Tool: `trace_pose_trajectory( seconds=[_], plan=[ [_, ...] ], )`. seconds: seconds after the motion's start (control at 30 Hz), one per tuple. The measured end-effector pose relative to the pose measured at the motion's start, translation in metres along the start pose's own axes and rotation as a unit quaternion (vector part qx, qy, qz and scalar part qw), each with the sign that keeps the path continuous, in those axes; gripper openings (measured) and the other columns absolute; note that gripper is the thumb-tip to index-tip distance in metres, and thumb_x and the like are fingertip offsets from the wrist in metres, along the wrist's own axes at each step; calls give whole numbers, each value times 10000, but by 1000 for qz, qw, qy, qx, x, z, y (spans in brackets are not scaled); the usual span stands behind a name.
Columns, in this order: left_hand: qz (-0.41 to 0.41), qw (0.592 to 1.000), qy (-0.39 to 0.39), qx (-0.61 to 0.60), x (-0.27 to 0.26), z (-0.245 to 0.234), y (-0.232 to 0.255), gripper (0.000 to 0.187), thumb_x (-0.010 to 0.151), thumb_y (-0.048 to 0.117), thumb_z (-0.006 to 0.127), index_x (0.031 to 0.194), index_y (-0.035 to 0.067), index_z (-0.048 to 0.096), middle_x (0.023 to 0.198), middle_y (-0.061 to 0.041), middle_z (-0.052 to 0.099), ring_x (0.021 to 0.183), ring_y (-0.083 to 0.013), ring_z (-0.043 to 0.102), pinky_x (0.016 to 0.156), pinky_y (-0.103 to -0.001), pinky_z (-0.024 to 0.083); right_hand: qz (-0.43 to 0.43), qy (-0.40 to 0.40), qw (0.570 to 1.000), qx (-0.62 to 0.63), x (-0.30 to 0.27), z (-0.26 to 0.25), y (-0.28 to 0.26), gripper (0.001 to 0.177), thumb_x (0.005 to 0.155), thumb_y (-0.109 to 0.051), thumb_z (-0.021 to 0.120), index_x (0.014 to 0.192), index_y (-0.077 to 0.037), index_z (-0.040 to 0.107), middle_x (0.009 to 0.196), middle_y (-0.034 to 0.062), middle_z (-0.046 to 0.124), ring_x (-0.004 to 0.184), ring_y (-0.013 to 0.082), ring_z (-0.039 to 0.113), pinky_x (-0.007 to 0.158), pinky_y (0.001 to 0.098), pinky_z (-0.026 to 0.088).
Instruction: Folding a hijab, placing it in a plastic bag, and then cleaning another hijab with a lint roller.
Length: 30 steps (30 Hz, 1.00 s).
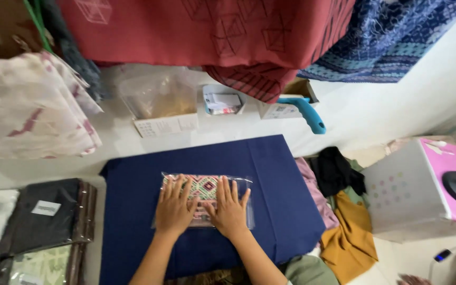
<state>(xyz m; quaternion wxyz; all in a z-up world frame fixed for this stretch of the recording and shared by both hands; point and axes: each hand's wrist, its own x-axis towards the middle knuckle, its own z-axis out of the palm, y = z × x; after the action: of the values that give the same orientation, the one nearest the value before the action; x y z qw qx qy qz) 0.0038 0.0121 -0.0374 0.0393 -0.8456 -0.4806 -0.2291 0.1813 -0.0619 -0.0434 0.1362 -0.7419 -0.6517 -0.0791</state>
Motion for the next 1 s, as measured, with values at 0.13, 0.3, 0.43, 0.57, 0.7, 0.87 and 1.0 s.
trace_pose_trajectory(
  seconds=[0.13, 0.3, 0.43, 0.57, 0.7, 0.87, 1.0],
  plan=[
    [-9, 999, -38, -38, 15, -6, 1, 651, 974, 579, 448, 1513, 218, 498, 1599, -90, 452, 1518, -367, 334, 1195, -535, 303, -6, -89, 995, 39, -14, -22, 27, 904, 1014, -639, 490, 1655, -134, 102, 1726, 94, 132, 1561, 423, 90, 1112, 786, 39],
    [87, 986, -107, -89, 79, 3, 41, 525, 879, 327, 585, 1382, 183, 634, 1424, -72, 606, 1329, -328, 518, 1084, -536, 397, 66, 26, 961, 268, -87, -56, 70, 621, 1007, -244, 638, 1564, -93, 409, 1653, 143, 358, 1550, 455, 198, 1197, 664, 129],
    [68, 953, -289, -64, 129, 23, 74, 571, 882, 609, 615, 1365, 306, 651, 1282, -64, 673, 1200, -334, 619, 1009, -507, 371, 53, 55, 956, 284, -132, -55, 85, 508, 970, -185, 661, 1460, -108, 550, 1555, 139, 521, 1503, 444, 337, 1200, 630, 187],
    [11, 922, -352, -160, 146, -21, 75, 213, 872, 514, 620, 942, 412, 794, 1102, 101, 706, 1081, -189, 674, 995, -413, 359, 30, 67, 945, 319, -144, -58, 94, 396, 973, -174, 665, 1359, -88, 646, 1414, 136, 651, 1423, 424, 467, 1198, 612, 208],
    [36, 924, -155, -347, 131, -81, 55, 109, 879, 335, 761, 894, 236, 803, 917, 38, 660, 831, -143, 647, 807, -295, 464, 85, 80, 913, 391, -104, -97, 76, 378, 920, -333, 747, 1240, -134, 714, 1249, 23, 773, 1139, 170, 744, 1089, 348, 470],
    [7, 900, 2, -436, 103, -164, 50, 112, 903, 243, 814, 983, 171, 785, 1067, -23, 728, 1047, -257, 711, 974, -397, 529, 76, 152, 842, 512, -12, -153, 46, 610, 791, -195, 901, 1305, -13, 628, 1237, 244, 677, 1226, 455, 585, 1047, 536, 477],
    [-65, 858, 84, -502, 84, -190, 27, 171, 945, 309, 808, 1017, 159, 770, 1082, -38, 756, 1098, -199, 701, 1017, -358, 506, 1, 177, 817, 549, 34, -177, 45, 134, 852, -182, 870, 966, -128, 824, 920, 48, 808, 923, 202, 782, 881, 322, 589]
  ],
)
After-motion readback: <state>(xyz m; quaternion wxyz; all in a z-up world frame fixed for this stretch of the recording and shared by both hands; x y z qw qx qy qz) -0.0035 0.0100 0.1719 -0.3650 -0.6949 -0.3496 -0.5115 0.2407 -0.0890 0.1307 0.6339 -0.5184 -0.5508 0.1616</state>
